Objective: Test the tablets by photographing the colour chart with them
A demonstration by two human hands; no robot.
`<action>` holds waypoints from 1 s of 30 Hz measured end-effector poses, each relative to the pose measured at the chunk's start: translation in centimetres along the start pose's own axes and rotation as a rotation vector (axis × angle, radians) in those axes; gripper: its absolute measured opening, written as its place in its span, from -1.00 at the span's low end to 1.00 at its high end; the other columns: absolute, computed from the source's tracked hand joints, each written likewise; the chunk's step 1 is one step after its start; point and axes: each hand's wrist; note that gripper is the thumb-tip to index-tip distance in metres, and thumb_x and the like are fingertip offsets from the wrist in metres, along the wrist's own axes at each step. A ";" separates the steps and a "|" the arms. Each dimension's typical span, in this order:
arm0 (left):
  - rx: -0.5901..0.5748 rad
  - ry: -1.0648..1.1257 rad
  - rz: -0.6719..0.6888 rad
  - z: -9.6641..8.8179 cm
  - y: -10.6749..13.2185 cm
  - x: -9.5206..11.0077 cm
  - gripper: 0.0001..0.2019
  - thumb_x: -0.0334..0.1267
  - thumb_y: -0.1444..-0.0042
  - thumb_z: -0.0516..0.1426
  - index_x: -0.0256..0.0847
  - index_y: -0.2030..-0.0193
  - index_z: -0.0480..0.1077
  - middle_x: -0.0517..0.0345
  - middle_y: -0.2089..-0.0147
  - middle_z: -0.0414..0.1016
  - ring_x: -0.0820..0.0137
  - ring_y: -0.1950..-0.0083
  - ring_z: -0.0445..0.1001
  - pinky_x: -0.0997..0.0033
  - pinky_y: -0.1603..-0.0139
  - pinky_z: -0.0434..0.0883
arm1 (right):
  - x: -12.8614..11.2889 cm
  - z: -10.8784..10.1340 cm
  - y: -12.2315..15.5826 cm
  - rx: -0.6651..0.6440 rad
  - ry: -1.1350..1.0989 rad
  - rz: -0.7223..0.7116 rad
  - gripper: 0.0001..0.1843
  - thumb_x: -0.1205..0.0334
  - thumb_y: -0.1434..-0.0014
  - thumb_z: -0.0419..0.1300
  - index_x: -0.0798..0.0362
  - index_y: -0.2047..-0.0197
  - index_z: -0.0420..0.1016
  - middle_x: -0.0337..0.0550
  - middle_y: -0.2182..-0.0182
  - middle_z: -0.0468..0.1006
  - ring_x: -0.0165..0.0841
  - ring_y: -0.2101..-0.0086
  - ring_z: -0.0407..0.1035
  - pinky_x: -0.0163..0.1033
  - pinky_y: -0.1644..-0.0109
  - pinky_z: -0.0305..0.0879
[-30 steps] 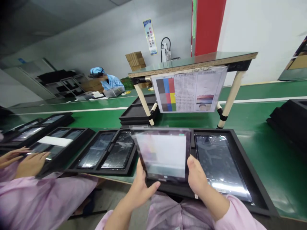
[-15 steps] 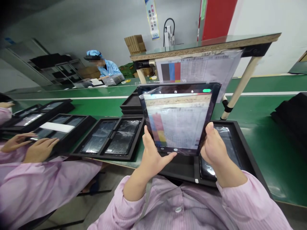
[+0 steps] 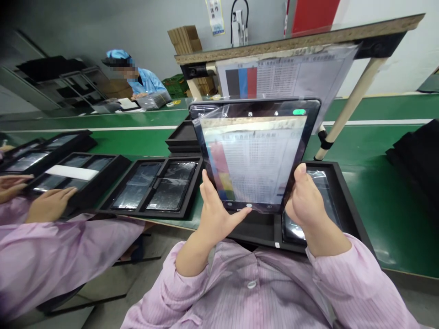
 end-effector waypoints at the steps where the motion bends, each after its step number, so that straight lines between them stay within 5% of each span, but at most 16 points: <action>1: 0.005 -0.001 -0.001 0.1 0.0 0.0 0.43 0.07 0.05 0.41 -0.16 -0.47 -0.75 -0.55 -0.47 -0.08 -0.17 -0.31 0.34 -0.17 -0.14 0.48 | -0.1 0.0 0.0 -0.011 0.005 -0.004 -0.57 -0.18 0.03 0.45 -0.04 0.25 0.61 -0.11 0.02 0.61 -0.01 -0.19 0.36 0.18 -0.29 0.32; 15: -0.002 0.103 -0.040 0.2 0.6 -0.2 0.32 0.33 -0.02 0.26 -0.22 -0.51 -0.61 -0.54 -0.48 -0.06 -0.18 -0.39 0.24 -0.28 -0.24 0.38 | -0.3 0.1 -0.1 0.019 0.050 -0.019 -0.47 -0.32 0.04 0.43 -0.04 0.26 0.60 -0.11 0.06 0.63 -0.05 -0.24 0.31 0.12 -0.30 0.35; 19: 0.070 0.443 -0.074 0.0 0.5 -1.1 -0.07 0.26 -0.24 0.09 -0.27 -0.53 -0.17 -0.38 -0.38 0.24 -0.03 -0.38 0.31 -0.12 -0.33 0.34 | -0.2 0.0 0.1 0.040 0.031 0.004 -0.53 -0.25 0.04 0.45 -0.04 0.28 0.60 -0.12 0.05 0.63 -0.06 -0.22 0.33 0.09 -0.27 0.38; 24: 0.159 1.156 -0.510 -0.4 -0.3 -2.4 -0.44 0.23 -0.17 0.21 0.03 -0.22 0.46 0.06 -0.18 0.57 0.21 -0.20 0.52 0.24 -0.23 0.45 | 0.6 -1.0 1.0 -0.037 0.121 0.115 -0.37 -0.42 -0.14 0.25 -0.06 0.04 0.60 -0.11 -0.02 0.60 -0.10 -0.22 0.33 0.12 -0.32 0.30; 27: 0.121 1.386 -0.674 -0.6 -0.6 -2.5 -0.53 0.13 0.02 0.39 0.14 -0.05 0.57 0.21 -0.07 0.65 0.29 -0.03 0.62 0.31 -0.10 0.53 | 0.5 -1.5 1.3 -0.152 0.267 -0.106 -0.44 -0.24 -0.37 0.10 -0.23 -0.33 0.36 -0.27 -0.32 0.31 -0.24 -0.36 0.09 0.04 -0.47 0.03; 30: 0.100 1.489 -0.737 -0.5 -0.6 -2.2 -0.57 0.08 0.08 0.43 0.17 0.03 0.61 0.25 0.00 0.69 0.30 0.05 0.65 0.32 0.00 0.57 | -0.5 -1.9 1.1 -0.304 0.462 -0.405 -0.48 -0.02 -0.50 -0.05 -0.39 -0.47 0.03 -0.47 -0.44 0.00 -0.38 -0.42 -0.14 -0.08 -0.53 -0.22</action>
Point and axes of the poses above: each hand's wrist, its own y-axis away from the middle knuckle, its own z-axis out of the palm, x = y × z
